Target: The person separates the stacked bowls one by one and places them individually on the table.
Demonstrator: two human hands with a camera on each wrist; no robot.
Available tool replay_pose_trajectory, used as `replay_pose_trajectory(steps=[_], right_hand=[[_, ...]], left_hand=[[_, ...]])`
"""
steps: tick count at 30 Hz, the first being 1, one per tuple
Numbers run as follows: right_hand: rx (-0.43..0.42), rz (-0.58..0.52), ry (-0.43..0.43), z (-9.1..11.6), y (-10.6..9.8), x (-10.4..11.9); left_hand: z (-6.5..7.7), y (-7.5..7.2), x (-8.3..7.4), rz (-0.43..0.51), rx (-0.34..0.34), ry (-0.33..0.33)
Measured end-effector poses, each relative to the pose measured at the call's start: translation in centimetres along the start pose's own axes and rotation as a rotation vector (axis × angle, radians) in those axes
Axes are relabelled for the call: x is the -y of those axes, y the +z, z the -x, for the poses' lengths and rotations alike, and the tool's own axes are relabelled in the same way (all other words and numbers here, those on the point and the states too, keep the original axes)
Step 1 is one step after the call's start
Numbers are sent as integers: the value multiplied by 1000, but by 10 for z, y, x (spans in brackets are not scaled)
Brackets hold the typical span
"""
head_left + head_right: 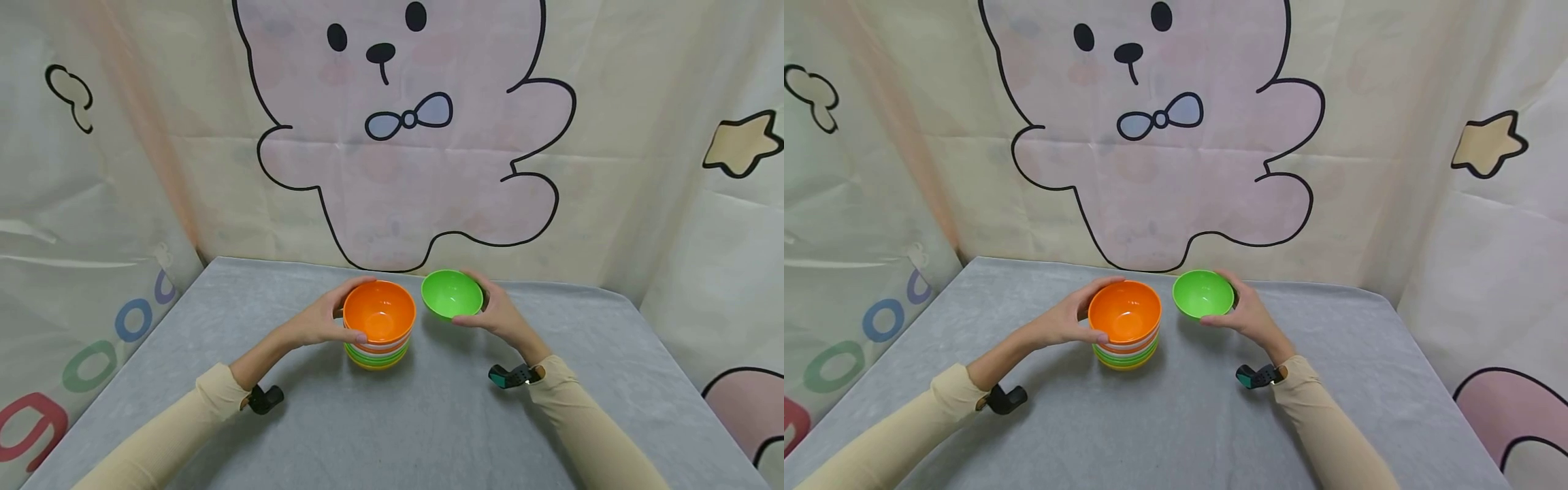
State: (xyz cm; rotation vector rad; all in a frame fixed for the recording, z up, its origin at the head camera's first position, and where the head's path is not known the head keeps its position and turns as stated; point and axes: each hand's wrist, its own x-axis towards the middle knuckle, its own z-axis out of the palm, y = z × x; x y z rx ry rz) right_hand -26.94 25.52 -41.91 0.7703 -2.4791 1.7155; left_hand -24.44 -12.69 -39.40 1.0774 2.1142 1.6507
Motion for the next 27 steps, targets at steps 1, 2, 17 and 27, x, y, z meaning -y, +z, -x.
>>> replay_pose_trajectory(steps=[1,2,17,27], right_hand=[[-1,3,6,-1,0,-2],[-1,6,11,-2,1,-4],[-9,44,126,-24,15,-10],[-25,67,138,-31,17,-30]], left_hand=[[0,0,0,0,0,0],[0,0,-1,0,0,-3],[1,0,2,-4,4,-5],[1,0,1,-14,0,-12]])
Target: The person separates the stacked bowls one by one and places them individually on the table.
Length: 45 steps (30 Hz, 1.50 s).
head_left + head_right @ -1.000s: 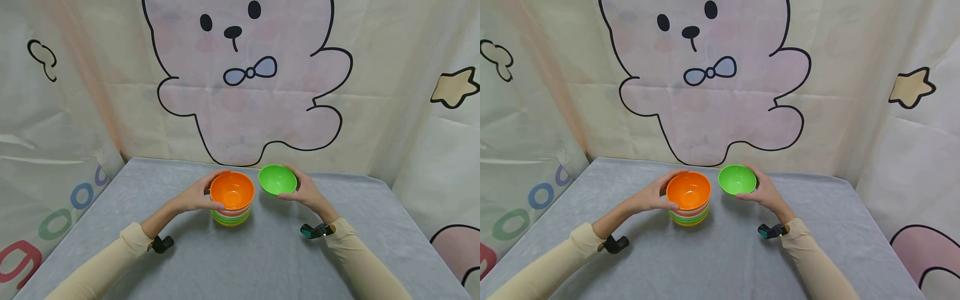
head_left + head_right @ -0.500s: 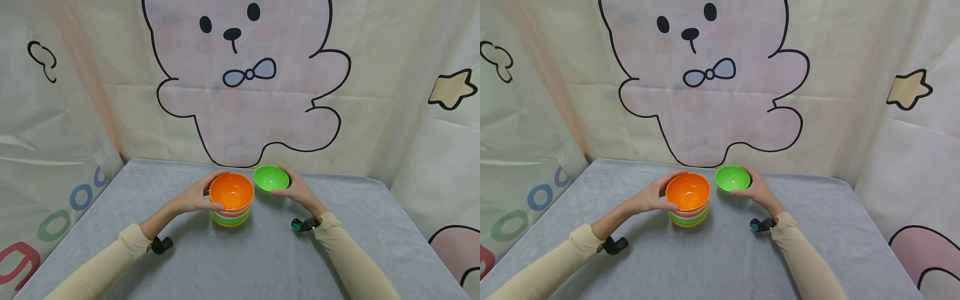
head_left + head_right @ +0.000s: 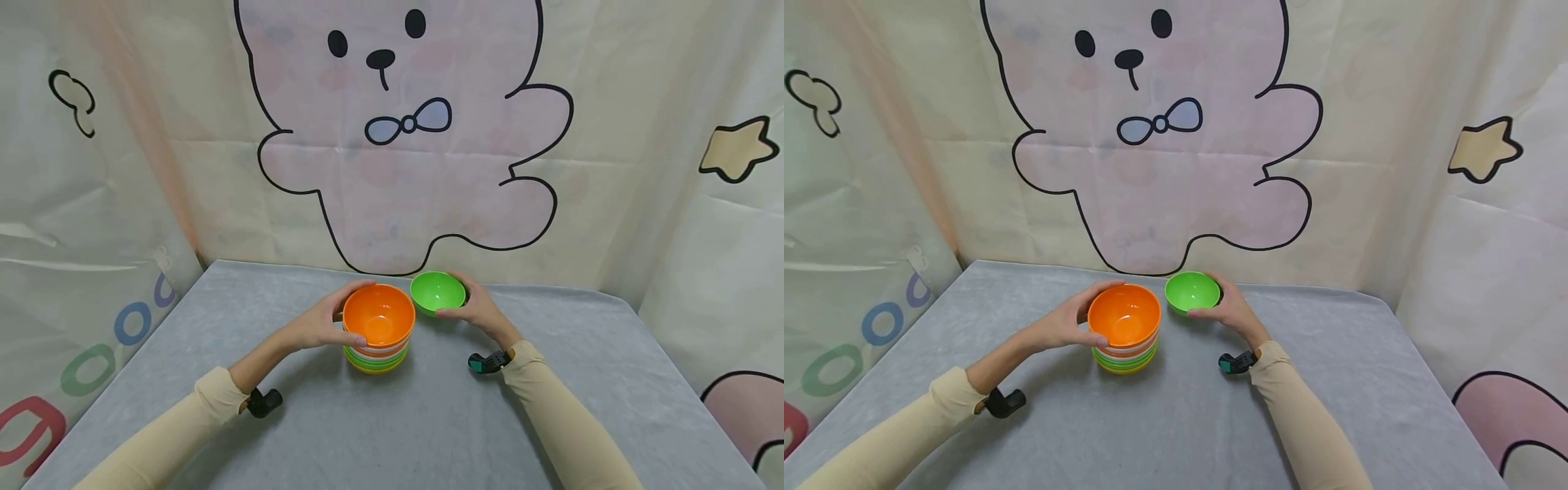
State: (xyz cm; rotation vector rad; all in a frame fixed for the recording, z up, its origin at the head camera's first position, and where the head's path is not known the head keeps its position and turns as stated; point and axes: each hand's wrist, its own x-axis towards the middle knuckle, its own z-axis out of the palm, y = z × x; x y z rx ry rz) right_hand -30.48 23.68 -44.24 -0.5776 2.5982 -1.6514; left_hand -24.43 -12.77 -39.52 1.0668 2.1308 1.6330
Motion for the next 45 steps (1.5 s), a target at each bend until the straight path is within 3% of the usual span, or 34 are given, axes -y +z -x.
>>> replay_pose_trajectory(steps=[12,24,35,45], right_hand=[[-7,12,19,-2,-3,-8],[69,-47,30,0,-8,-7],[95,-213,32,11,-30,-7],[66,-184,-24,24,-46,-2]], left_hand=[[0,0,-1,-8,-3,-10],[0,0,-1,-3,-3,-6],[1,0,-3,0,-2,-22],[0,1,-3,10,3,-23]])
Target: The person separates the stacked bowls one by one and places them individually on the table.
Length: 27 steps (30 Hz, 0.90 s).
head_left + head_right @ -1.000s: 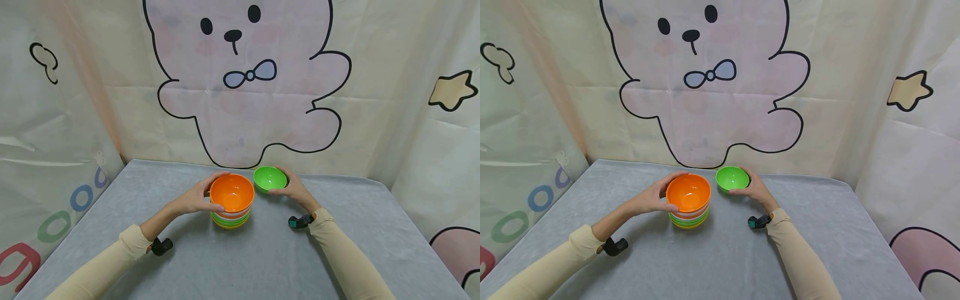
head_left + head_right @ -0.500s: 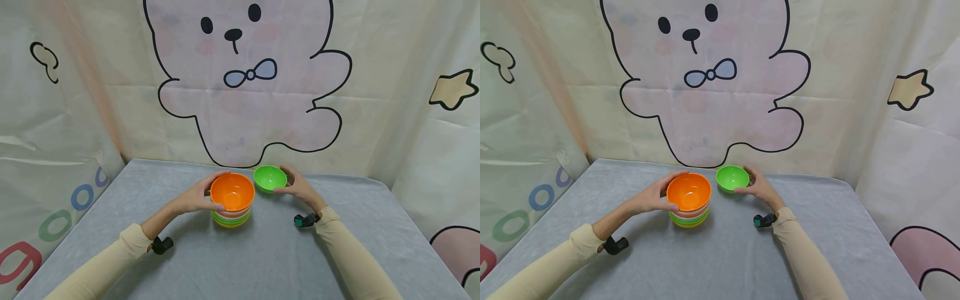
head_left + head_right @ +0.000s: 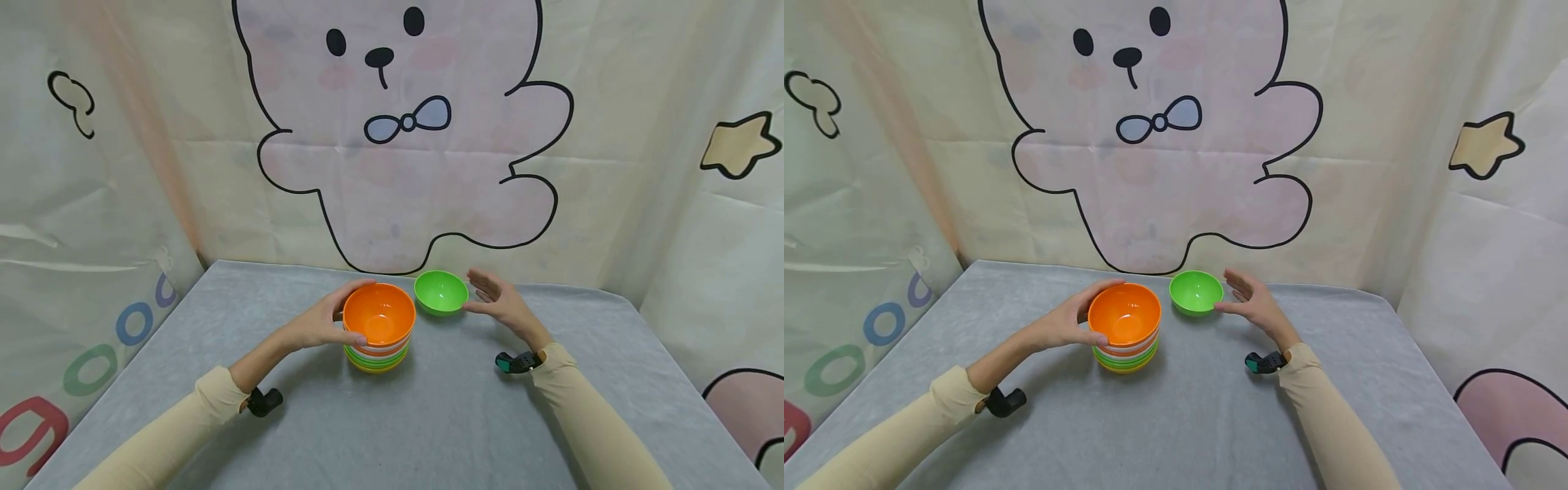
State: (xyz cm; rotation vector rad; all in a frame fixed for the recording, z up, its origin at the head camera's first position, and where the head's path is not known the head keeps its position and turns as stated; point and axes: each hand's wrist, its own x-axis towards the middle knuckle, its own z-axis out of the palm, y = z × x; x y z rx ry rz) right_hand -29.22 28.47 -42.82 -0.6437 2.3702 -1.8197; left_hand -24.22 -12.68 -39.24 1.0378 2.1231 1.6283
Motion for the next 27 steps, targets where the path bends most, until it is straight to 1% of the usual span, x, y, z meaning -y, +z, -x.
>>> replay_pose_trajectory(steps=[14,19,27], right_hand=[[-44,42,-74,13,-8,9],[-36,38,-115,17,-9,11],[-15,31,-146,23,-7,19]], left_hand=[[1,0,-1,-7,-1,-6],[1,0,0,-11,0,-1],[1,-1,2,-3,-4,-3]])
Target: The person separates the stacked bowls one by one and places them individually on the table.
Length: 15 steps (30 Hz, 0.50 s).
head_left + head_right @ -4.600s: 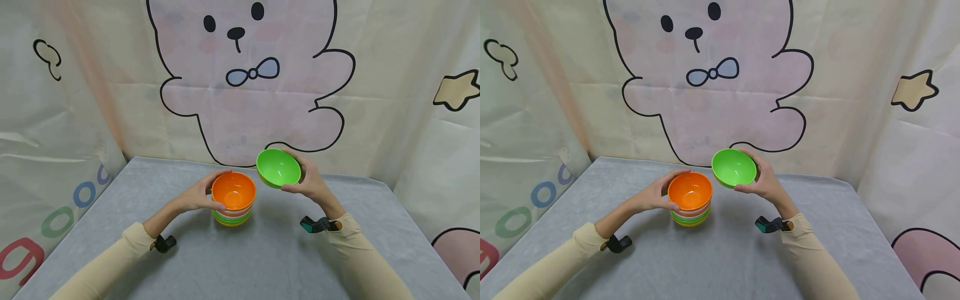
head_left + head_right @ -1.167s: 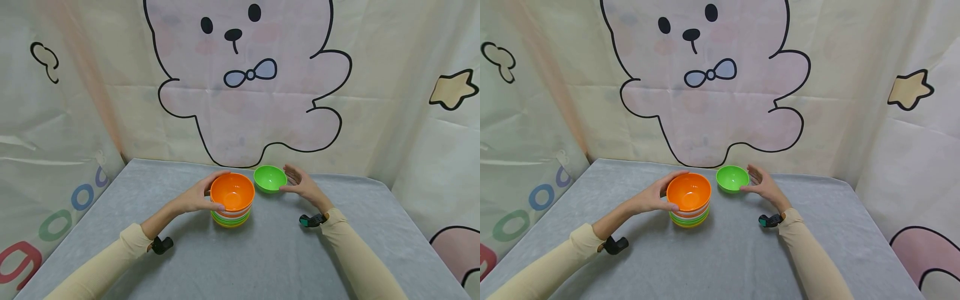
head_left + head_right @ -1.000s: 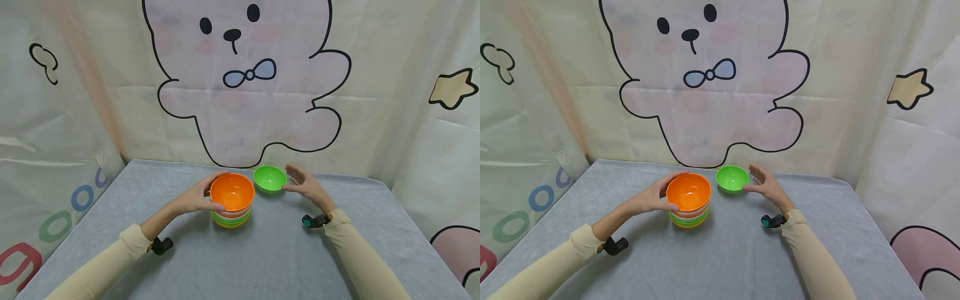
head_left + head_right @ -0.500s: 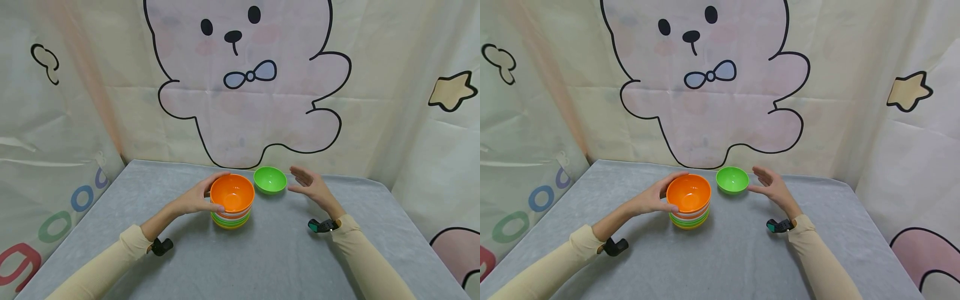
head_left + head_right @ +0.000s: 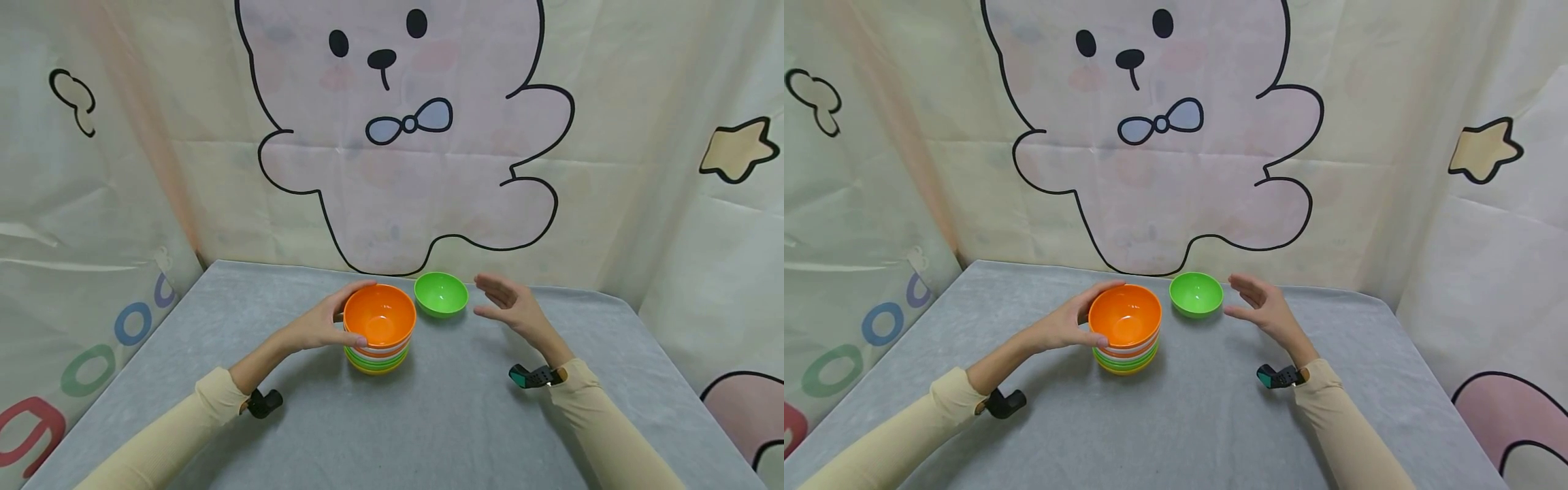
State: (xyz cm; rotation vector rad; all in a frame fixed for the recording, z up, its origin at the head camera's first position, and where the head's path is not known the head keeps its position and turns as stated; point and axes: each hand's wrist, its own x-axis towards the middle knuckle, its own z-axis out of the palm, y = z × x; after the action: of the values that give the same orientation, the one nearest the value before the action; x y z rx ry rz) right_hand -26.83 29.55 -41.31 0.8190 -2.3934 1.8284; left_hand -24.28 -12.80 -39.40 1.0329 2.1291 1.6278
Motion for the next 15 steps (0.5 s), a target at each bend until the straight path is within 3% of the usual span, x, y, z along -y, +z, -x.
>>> replay_pose_trajectory(steps=[15], right_hand=[[48,-40,-49,0,12,18]], left_hand=[[0,0,-1,-23,-5,-19]])
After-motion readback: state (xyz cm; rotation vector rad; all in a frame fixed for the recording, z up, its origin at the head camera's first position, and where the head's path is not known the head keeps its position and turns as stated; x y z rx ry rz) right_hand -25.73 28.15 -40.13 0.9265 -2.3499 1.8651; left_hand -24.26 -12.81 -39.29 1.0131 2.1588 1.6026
